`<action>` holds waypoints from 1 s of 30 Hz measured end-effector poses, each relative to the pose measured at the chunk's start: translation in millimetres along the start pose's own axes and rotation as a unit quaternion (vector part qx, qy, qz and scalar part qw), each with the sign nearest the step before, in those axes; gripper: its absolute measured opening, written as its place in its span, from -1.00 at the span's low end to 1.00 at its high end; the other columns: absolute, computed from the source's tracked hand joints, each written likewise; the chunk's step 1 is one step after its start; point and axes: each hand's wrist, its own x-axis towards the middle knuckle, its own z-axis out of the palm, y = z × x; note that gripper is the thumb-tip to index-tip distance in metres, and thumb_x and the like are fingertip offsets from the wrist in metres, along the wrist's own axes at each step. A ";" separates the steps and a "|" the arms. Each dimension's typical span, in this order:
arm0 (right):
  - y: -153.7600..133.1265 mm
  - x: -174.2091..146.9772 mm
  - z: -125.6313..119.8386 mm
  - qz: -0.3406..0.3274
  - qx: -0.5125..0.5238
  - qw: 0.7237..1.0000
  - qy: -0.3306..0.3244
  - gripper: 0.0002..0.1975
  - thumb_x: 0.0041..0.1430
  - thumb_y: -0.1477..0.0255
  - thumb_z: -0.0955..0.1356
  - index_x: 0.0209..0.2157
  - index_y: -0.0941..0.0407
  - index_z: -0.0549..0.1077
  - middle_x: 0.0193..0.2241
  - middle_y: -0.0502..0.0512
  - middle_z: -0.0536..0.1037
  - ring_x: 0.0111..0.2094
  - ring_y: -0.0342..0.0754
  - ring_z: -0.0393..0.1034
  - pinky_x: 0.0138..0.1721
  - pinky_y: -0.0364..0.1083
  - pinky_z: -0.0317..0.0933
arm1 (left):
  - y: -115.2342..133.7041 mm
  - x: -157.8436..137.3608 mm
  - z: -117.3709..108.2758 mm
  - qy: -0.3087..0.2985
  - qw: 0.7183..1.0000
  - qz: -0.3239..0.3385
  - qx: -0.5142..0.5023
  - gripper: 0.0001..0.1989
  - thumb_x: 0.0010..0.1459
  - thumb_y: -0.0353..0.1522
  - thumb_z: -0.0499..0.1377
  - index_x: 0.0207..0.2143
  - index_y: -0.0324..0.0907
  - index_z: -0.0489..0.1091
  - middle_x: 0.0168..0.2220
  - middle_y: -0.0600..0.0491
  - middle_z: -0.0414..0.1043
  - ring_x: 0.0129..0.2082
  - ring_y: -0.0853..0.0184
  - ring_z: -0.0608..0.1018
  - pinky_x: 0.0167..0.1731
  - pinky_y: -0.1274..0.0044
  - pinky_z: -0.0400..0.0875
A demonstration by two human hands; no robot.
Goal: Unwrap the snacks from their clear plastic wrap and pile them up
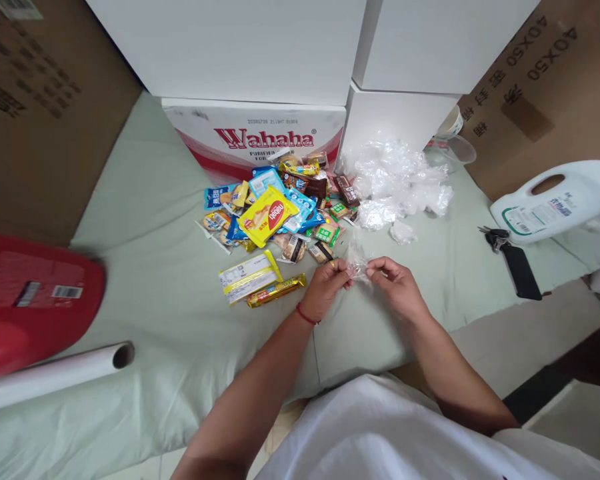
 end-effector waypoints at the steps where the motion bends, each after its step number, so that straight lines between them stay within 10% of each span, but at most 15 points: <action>1: 0.0 0.4 -2.7 0.006 0.008 1.000 0.012 -0.71 0.07 0.15 0.54 -0.35 0.07 0.56 -0.41 -0.03 0.49 -0.37 -0.13 0.28 -0.29 -0.13 0.18 | 0.9 0.4 -0.2 0.007 1.000 0.003 -0.006 -0.67 0.06 -0.16 0.40 -0.47 -0.18 0.39 -0.48 0.13 0.40 -0.43 0.42 0.42 -0.37 0.54 0.33; 9: -12.0 -0.1 -27.1 0.052 0.067 0.995 0.043 -0.67 -0.04 0.16 0.57 -0.40 0.08 0.51 -0.43 -0.03 0.47 -0.41 -0.13 0.29 -0.34 -0.13 0.26 | 11.1 4.2 -9.7 0.049 0.995 -0.002 -0.083 -0.66 -0.08 -0.22 0.41 -0.54 -0.20 0.32 -0.27 0.06 0.41 -0.32 0.42 0.41 -0.39 0.60 0.36; 14: -12.9 -4.9 -20.6 0.058 0.043 0.997 0.023 -0.62 0.03 0.08 0.54 -0.38 0.06 0.47 -0.55 -0.06 0.41 -0.54 -0.16 0.21 -0.52 -0.15 0.12 | 6.7 -2.2 -2.1 0.050 0.997 -0.042 -0.037 -0.44 0.03 0.05 0.39 -0.09 -0.10 0.38 -0.03 0.00 0.38 -0.19 0.31 0.48 -0.38 0.52 0.51; 18: -11.8 -6.3 -10.2 0.009 -0.010 1.000 -0.012 -0.65 0.08 0.09 0.53 -0.34 0.07 0.51 -0.59 -0.09 0.36 -0.55 -0.16 0.18 -0.49 -0.14 0.10 | -3.8 -4.6 3.5 0.038 0.996 -0.045 0.065 -0.45 -0.02 -0.20 0.46 -0.02 -0.14 0.37 -0.10 0.01 0.42 -0.23 0.31 0.48 -0.38 0.55 0.46; 30: -41.6 33.3 -67.1 0.136 0.219 0.966 0.017 -0.61 -0.13 0.35 0.53 -0.19 0.05 0.53 -0.61 -0.11 0.28 -0.63 -0.18 0.02 -0.67 -0.18 -0.10 | 11.6 3.1 -20.8 -0.177 0.975 -0.122 0.049 -0.60 -0.15 -0.35 0.49 -0.25 -0.19 0.45 -0.25 0.04 0.48 -0.38 0.39 0.54 -0.33 0.53 0.43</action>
